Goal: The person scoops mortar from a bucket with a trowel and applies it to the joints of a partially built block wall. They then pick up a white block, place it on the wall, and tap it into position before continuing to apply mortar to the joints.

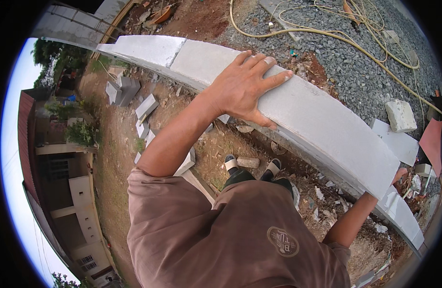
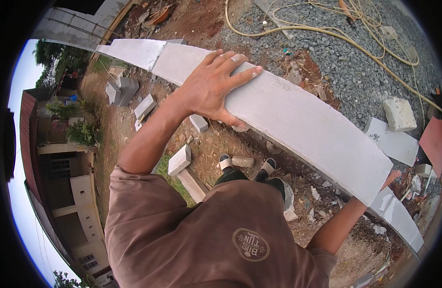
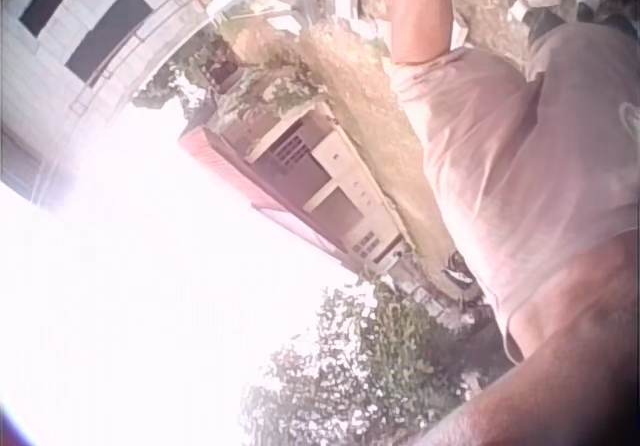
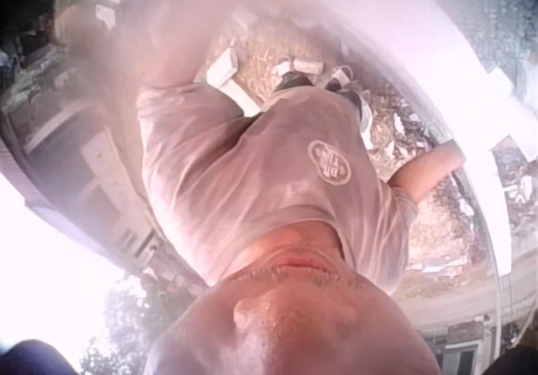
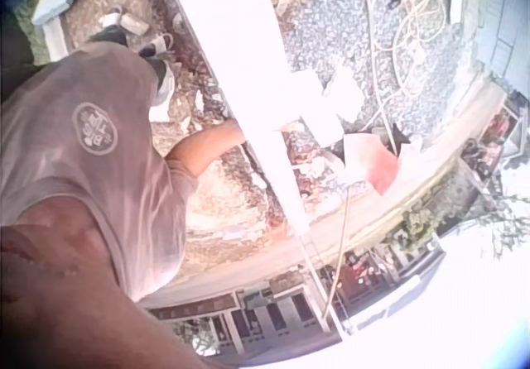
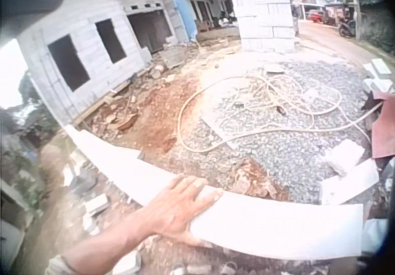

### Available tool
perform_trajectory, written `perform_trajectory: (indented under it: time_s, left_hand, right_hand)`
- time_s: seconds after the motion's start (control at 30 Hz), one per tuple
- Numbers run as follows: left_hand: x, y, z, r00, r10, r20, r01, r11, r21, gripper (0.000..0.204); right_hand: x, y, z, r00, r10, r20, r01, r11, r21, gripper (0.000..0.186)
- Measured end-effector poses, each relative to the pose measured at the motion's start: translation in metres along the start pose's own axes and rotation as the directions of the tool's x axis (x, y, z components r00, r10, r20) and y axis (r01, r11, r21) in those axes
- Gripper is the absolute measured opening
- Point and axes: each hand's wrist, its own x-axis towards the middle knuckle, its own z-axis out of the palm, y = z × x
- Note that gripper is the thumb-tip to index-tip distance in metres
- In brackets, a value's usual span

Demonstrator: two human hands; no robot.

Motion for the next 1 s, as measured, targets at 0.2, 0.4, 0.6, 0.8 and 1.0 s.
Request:
perform_trajectory:
  time_s: [0.2,0.4,0.6,0.8,1.0]
  left_hand:
    - [-0.008,0.0,0.001,0.999,-0.013,-0.042,0.011,0.999,-0.045,0.109]
    - [-0.007,-0.003,0.003,0.999,0.005,-0.051,-0.008,0.999,-0.042,0.108]
    - [-0.006,0.001,0.006,0.999,0.0,-0.051,-0.002,1.0,-0.031,0.109]
    - [-0.014,-0.005,0.007,0.998,0.02,-0.052,-0.016,0.997,0.072,0.099]
    - [-0.139,-0.046,-0.102,0.898,-0.352,-0.265,0.324,0.935,-0.143,0.087]
  right_hand:
    - [0.006,-0.027,-0.005,0.932,-0.345,0.109,0.355,0.93,-0.098,0.107]
    - [-0.006,0.0,0.043,0.956,-0.018,0.294,0.037,0.998,-0.059,0.115]
    - [-0.011,-0.013,0.031,0.968,-0.094,0.233,0.123,0.986,-0.112,0.11]
    - [0.0,-0.007,-0.041,0.931,-0.358,-0.074,0.297,0.858,-0.419,0.093]
    - [-0.031,0.015,-0.164,0.775,-0.472,-0.421,0.002,0.668,-0.744,0.079]
